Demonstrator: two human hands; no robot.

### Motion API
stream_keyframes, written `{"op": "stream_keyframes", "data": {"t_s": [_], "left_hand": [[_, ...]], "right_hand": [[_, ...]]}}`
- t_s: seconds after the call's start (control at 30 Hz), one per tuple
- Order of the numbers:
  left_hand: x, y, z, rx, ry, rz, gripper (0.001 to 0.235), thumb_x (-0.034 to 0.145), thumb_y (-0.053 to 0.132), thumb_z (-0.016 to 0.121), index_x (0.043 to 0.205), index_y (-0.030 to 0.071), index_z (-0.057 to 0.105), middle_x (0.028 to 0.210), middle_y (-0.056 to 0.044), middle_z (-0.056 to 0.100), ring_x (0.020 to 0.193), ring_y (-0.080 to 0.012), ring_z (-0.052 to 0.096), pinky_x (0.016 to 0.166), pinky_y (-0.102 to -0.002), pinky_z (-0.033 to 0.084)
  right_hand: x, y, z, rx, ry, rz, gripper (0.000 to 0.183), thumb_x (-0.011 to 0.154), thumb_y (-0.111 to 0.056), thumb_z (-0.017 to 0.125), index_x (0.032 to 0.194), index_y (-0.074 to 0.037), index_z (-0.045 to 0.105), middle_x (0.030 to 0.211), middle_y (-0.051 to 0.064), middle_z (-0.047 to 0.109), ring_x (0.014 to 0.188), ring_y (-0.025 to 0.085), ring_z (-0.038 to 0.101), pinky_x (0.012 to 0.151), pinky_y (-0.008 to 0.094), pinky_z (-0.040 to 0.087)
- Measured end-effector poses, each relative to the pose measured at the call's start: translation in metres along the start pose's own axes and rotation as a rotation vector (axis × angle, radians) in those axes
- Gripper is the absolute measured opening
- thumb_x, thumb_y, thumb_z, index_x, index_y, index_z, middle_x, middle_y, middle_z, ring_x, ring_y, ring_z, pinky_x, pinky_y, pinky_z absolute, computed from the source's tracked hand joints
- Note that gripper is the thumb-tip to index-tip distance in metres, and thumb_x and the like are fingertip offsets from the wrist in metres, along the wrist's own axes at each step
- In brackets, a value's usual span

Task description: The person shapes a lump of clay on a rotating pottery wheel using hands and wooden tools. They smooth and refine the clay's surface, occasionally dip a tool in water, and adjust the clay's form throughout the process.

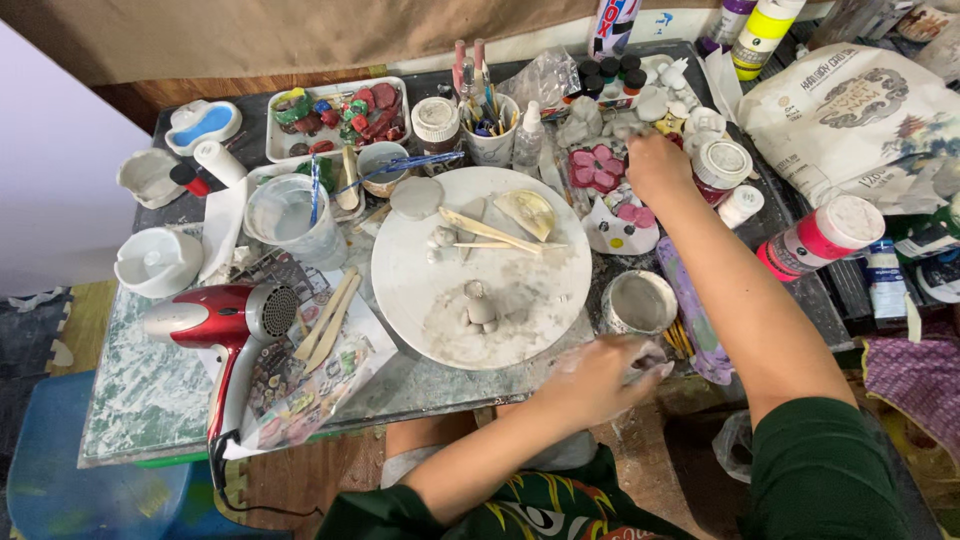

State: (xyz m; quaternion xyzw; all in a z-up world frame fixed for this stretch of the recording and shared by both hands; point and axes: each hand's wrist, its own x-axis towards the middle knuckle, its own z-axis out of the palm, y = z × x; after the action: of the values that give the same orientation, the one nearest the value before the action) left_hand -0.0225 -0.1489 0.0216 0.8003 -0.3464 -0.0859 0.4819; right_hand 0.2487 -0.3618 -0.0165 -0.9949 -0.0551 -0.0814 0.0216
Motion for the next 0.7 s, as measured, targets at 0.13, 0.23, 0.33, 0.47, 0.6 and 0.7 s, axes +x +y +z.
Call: {"op": "stream_keyframes", "data": {"t_s": [0.13, 0.23, 0.33, 0.47, 0.6, 0.7], "left_hand": [[0.005, -0.027, 0.028, 0.027, 0.042, -0.065, 0.033, 0.096, 0.024, 0.066, 0.119, 0.0, 0.065, 0.109, -0.028, 0.067, 0.097, -0.0439, 0.066, 0.086, -0.053, 0.052], [0.013, -0.045, 0.041, 0.057, 0.115, -0.028, 0.024, 0.101, 0.022, 0.061, 0.111, 0.001, 0.068, 0.108, -0.024, 0.07, 0.104, -0.0408, 0.067, 0.096, -0.05, 0.054], [0.018, -0.055, 0.041, 0.103, 0.107, -0.076, 0.024, 0.099, 0.021, 0.061, 0.11, 0.001, 0.066, 0.108, -0.025, 0.069, 0.106, -0.0398, 0.067, 0.097, -0.049, 0.052], [0.024, -0.054, 0.029, 0.08, 0.071, -0.137, 0.031, 0.104, 0.023, 0.056, 0.122, -0.003, 0.057, 0.117, -0.028, 0.064, 0.107, -0.041, 0.065, 0.096, -0.048, 0.053], [0.001, -0.034, 0.012, -0.247, 0.182, -0.111, 0.041, 0.112, 0.024, 0.044, 0.144, -0.001, 0.044, 0.132, -0.027, 0.061, 0.119, -0.0379, 0.062, 0.104, -0.047, 0.046], [-0.014, -0.017, -0.007, -0.712, 0.379, -0.116, 0.043, 0.112, 0.027, 0.038, 0.147, 0.002, 0.039, 0.125, -0.023, 0.06, 0.102, -0.031, 0.061, 0.085, -0.044, 0.048]], "right_hand": [[-0.024, -0.006, -0.037, 0.057, 0.161, -0.015, 0.035, 0.086, -0.006, 0.073, 0.118, 0.003, 0.063, 0.122, 0.028, 0.06, 0.095, 0.045, 0.068, 0.08, 0.051, 0.057], [-0.059, -0.014, -0.078, 0.184, 0.309, -0.1, 0.039, 0.09, -0.013, 0.077, 0.122, 0.003, 0.063, 0.117, 0.027, 0.06, 0.097, 0.045, 0.066, 0.08, 0.051, 0.055], [-0.098, -0.028, -0.117, 0.356, 0.356, -0.155, 0.037, 0.094, -0.015, 0.076, 0.126, -0.001, 0.064, 0.111, 0.023, 0.063, 0.092, 0.039, 0.066, 0.08, 0.047, 0.055], [-0.147, -0.053, -0.146, 0.626, 0.306, -0.152, 0.034, 0.096, -0.015, 0.073, 0.125, -0.001, 0.061, 0.108, 0.019, 0.064, 0.087, 0.028, 0.067, 0.07, 0.039, 0.055], [-0.19, -0.073, -0.147, 0.846, 0.085, 0.147, 0.025, 0.098, -0.018, 0.067, 0.115, -0.003, 0.056, 0.091, 0.013, 0.07, 0.072, 0.023, 0.066, 0.061, 0.041, 0.051], [-0.212, -0.1, -0.132, 0.833, 0.114, -0.037, 0.025, 0.095, -0.015, 0.065, 0.109, 0.001, 0.052, 0.083, 0.013, 0.067, 0.072, 0.028, 0.068, 0.064, 0.04, 0.053]]}}
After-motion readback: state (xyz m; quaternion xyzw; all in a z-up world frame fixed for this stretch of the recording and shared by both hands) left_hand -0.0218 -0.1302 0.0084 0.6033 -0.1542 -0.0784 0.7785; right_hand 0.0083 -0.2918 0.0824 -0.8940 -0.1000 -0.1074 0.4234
